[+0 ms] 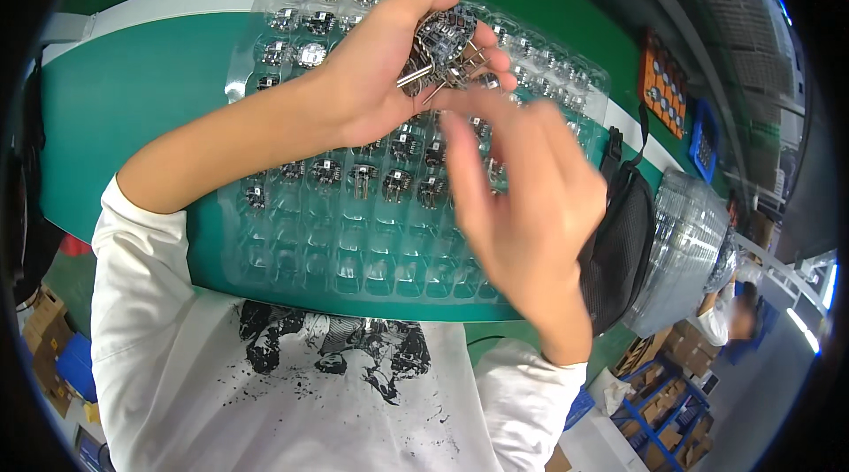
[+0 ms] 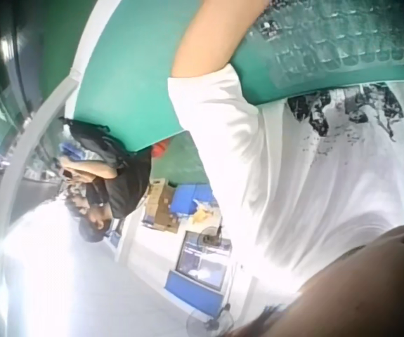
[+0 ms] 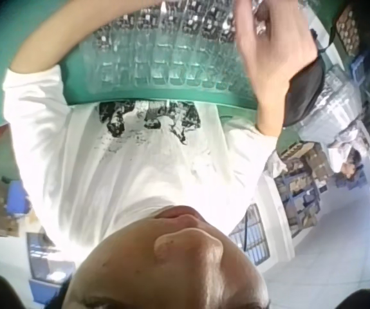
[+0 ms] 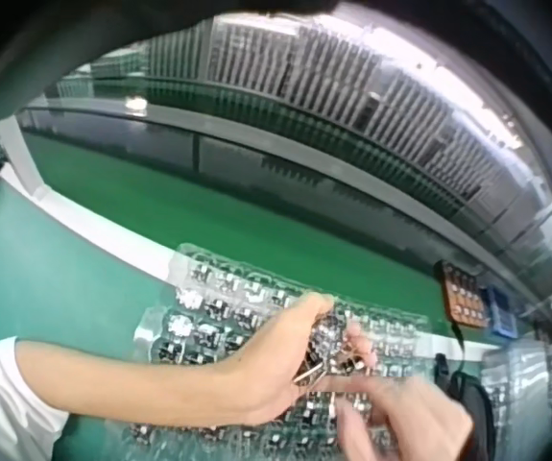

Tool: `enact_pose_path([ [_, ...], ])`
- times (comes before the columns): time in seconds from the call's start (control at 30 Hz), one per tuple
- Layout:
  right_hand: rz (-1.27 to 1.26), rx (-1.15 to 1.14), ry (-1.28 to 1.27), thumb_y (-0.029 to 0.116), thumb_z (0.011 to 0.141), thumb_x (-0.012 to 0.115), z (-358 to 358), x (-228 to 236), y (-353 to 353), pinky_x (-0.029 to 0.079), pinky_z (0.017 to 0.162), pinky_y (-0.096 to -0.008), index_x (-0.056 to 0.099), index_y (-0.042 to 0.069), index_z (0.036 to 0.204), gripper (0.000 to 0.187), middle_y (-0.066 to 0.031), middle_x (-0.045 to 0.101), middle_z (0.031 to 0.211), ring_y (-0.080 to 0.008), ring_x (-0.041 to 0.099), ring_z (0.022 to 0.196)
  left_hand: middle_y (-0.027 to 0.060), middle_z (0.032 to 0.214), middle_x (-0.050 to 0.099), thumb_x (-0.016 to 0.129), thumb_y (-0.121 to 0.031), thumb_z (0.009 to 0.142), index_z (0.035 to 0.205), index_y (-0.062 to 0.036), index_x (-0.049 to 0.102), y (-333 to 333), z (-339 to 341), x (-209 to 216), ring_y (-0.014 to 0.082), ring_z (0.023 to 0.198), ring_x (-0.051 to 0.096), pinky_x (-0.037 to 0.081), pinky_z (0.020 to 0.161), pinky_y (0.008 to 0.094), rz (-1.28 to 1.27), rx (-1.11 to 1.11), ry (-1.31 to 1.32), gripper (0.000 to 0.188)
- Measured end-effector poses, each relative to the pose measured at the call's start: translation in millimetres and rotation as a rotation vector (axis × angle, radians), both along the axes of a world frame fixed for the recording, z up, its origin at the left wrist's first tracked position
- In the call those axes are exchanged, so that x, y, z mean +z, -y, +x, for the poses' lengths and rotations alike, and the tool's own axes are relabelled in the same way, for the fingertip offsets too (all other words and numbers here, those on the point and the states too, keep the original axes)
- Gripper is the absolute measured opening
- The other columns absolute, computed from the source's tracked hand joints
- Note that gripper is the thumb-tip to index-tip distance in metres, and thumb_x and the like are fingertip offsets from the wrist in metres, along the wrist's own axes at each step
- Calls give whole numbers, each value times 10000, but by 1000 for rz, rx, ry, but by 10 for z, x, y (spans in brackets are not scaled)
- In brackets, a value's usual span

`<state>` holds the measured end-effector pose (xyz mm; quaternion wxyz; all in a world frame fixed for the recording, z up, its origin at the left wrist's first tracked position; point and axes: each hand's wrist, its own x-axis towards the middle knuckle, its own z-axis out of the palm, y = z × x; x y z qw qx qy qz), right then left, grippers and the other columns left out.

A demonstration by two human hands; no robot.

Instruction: Assembling small electronic components into a tray or grid on an assembly line.

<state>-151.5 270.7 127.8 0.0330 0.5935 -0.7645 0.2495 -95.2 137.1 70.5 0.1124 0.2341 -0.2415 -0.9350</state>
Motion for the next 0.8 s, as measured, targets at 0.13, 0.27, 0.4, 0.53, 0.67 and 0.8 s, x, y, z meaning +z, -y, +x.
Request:
enact_pose_path([
  [0.13,117,-18,11,57,769,725,-223,-16,35,462,516,-340,674,38,890,133,-92,616,718,-234,599,582,130,891,675,385,-341,972,939,-30,591,-48,-36,76,230,856,671,549,727,367,-51,-49,37,375],
  [0.27,185,-31,-25,66,782,707,-207,11,40,459,525,-336,672,20,868,103,-104,622,719,-234,598,582,104,907,680,419,-347,972,943,-46,594,-60,-45,139,217,888,664,534,774,385,41,-26,60,349],
  [0.4,187,-29,-11,97,786,712,-220,-49,25,505,570,-351,671,16,893,141,-121,666,797,-249,673,645,67,890,617,464,-326,953,997,-75,539,-81,32,115,194,856,634,523,695,371,101,-14,133,265],
  [0.53,190,-7,145,134,788,734,-161,-166,31,513,558,-332,676,27,907,171,-96,677,881,-224,689,659,114,951,663,463,-352,958,891,-84,564,-51,201,-8,197,862,632,508,731,379,53,-59,86,295],
  [0.67,87,14,63,92,795,715,-104,-172,59,484,511,-339,683,26,893,122,-92,636,768,-224,645,580,108,955,659,486,-293,937,903,-84,557,-33,241,-26,185,859,627,508,725,365,-36,-81,128,224],
  [0.8,-4,15,135,57,790,704,-81,-163,166,461,493,-340,698,21,835,57,-101,600,684,-234,602,537,99,960,653,501,-229,920,890,-79,558,44,306,11,181,847,625,512,709,321,38,-52,104,163],
])
